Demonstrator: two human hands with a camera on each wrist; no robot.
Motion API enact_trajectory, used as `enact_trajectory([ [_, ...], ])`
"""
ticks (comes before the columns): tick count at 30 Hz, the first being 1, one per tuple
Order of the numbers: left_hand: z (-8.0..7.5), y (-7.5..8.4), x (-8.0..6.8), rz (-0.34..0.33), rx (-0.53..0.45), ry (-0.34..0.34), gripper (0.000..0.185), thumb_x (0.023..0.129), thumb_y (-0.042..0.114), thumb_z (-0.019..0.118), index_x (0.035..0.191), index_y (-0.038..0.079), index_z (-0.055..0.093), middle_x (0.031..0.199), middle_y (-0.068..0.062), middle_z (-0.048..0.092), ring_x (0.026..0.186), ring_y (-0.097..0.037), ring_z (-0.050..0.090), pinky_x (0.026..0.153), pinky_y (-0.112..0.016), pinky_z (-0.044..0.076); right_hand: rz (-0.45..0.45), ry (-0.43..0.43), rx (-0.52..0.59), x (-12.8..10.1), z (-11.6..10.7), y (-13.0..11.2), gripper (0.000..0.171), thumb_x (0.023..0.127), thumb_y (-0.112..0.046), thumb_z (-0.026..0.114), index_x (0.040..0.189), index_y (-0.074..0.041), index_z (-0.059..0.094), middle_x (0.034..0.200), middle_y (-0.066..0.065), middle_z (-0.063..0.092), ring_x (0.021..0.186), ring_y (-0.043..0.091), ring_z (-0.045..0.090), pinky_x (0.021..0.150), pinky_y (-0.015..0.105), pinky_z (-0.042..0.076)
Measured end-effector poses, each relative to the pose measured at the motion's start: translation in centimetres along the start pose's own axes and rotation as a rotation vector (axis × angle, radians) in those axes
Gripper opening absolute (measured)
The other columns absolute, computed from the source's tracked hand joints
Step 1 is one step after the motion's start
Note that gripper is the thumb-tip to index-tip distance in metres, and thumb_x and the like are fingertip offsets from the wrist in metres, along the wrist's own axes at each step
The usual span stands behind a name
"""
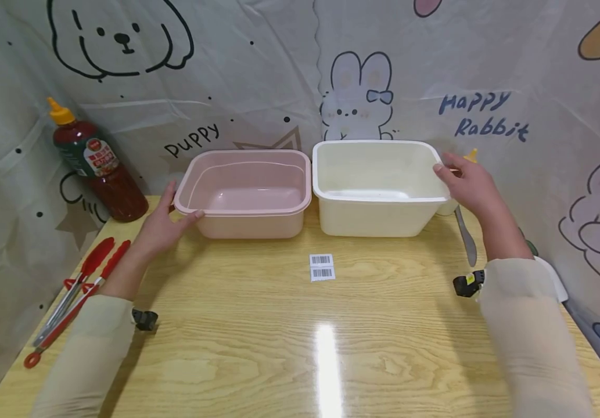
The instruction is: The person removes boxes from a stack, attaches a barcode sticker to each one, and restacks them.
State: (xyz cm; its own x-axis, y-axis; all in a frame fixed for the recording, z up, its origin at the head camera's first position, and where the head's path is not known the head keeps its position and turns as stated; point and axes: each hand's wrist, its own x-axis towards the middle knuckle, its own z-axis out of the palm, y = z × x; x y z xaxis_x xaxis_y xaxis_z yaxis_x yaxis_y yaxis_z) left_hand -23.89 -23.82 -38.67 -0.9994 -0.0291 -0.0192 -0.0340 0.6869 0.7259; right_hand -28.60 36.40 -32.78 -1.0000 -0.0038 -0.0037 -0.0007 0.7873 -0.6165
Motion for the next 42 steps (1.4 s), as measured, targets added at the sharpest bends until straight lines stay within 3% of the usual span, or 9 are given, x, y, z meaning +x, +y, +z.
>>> enact_trajectory([
  [8, -0.1, 0.3, -0.9, 0.075, 0.092, 0.077, 0.119, 0.083, 0.071, 0.068, 0.163, 0.031, -0.011, 0.172, -0.008, 0.002, 0.157, -0.042, 0.009, 0.121, -0.07, 0.013, -0.066, 0.031, -0.091, -2.1, 0.6, -2.2, 0.075, 0.102, -0.062, 0.04, 0.164, -0.029, 0.014, 0.169, 0.018, 0.017, 0.138, 0.061, 0.036, 0.104, 0.079, 0.031],
  [14, 0.4, 1.9, -2.1, 0.169, 0.177, 0.12, 0.118, 0.082, 0.066, 0.073, 0.164, 0.031, -0.003, 0.172, -0.007, 0.009, 0.159, -0.035, 0.008, 0.124, -0.066, 0.007, -0.191, 0.09, -0.145, -4.0, 1.4, -4.8, 0.069, 0.103, -0.052, 0.05, 0.163, -0.032, 0.021, 0.168, 0.012, 0.024, 0.143, 0.055, 0.035, 0.109, 0.076, 0.029],
  [17, 0.9, 2.8, -3.0, 0.212, 0.211, 0.124, 0.117, 0.081, 0.065, 0.075, 0.164, 0.029, 0.0, 0.172, -0.006, 0.01, 0.159, -0.035, 0.009, 0.124, -0.067, 0.009, -0.27, 0.116, -0.17, -5.3, 2.2, -6.6, 0.067, 0.102, -0.047, 0.056, 0.161, -0.034, 0.027, 0.166, 0.01, 0.032, 0.137, 0.054, 0.044, 0.106, 0.073, 0.036],
  [20, 1.7, 3.7, -3.8, 0.243, 0.251, 0.122, 0.117, 0.08, 0.068, 0.074, 0.164, 0.032, 0.001, 0.173, -0.004, 0.009, 0.158, -0.035, 0.01, 0.124, -0.067, 0.012, -0.414, 0.159, -0.175, -6.4, 3.3, -7.9, 0.065, 0.099, -0.034, 0.065, 0.158, -0.03, 0.037, 0.16, 0.009, 0.044, 0.132, 0.047, 0.054, 0.103, 0.065, 0.046],
  [24, 2.8, 4.7, -4.8, 0.336, 0.239, 0.147, 0.111, 0.08, 0.059, 0.079, 0.163, 0.037, 0.008, 0.172, 0.002, 0.013, 0.157, -0.032, 0.02, 0.121, -0.066, 0.024, -0.615, 0.187, -0.146, -7.5, 5.2, -8.7, 0.062, 0.093, -0.015, 0.074, 0.15, -0.02, 0.051, 0.147, 0.01, 0.059, 0.122, 0.033, 0.064, 0.097, 0.038, 0.057],
  [27, 3.7, 5.2, -5.7, 0.481, 0.187, 0.175, 0.107, 0.079, 0.047, 0.086, 0.163, 0.033, 0.021, 0.17, 0.004, 0.023, 0.155, -0.027, 0.028, 0.117, -0.062, 0.035, -0.674, 0.126, -0.124, -8.2, 6.7, -9.0, 0.057, 0.092, -0.011, 0.074, 0.146, -0.013, 0.056, 0.141, 0.011, 0.064, 0.113, 0.03, 0.069, 0.091, 0.035, 0.059],
  [30, 4.8, 5.6, -6.3, 0.648, 0.147, 0.195, 0.102, 0.074, 0.039, 0.09, 0.159, 0.023, 0.035, 0.163, -0.001, 0.039, 0.151, -0.026, 0.037, 0.118, -0.053, 0.038, -0.682, 0.033, -0.118, -8.6, 8.3, -8.9, 0.051, 0.094, -0.013, 0.073, 0.142, -0.009, 0.059, 0.139, 0.012, 0.065, 0.109, 0.032, 0.071, 0.088, 0.046, 0.06],
  [32, 5.6, 5.9, -6.6, 0.707, 0.147, 0.189, 0.101, 0.072, 0.04, 0.091, 0.157, 0.021, 0.039, 0.16, -0.004, 0.044, 0.149, -0.025, 0.041, 0.118, -0.048, 0.039, -0.677, -0.024, -0.123, -8.5, 9.5, -8.8, 0.049, 0.095, -0.016, 0.072, 0.141, -0.008, 0.06, 0.136, 0.013, 0.066, 0.11, 0.032, 0.071, 0.089, 0.048, 0.06],
  [42, 8.3, 8.4, -6.5, 0.689, 0.247, 0.042, 0.099, 0.078, 0.059, 0.081, 0.16, 0.029, 0.032, 0.165, 0.002, 0.036, 0.15, -0.022, 0.039, 0.12, -0.046, 0.037, -0.564, -0.252, -0.198, -6.5, 13.9, -9.2, 0.054, 0.096, -0.028, 0.072, 0.145, -0.012, 0.057, 0.143, 0.01, 0.062, 0.122, 0.035, 0.064, 0.101, 0.053, 0.052],
])
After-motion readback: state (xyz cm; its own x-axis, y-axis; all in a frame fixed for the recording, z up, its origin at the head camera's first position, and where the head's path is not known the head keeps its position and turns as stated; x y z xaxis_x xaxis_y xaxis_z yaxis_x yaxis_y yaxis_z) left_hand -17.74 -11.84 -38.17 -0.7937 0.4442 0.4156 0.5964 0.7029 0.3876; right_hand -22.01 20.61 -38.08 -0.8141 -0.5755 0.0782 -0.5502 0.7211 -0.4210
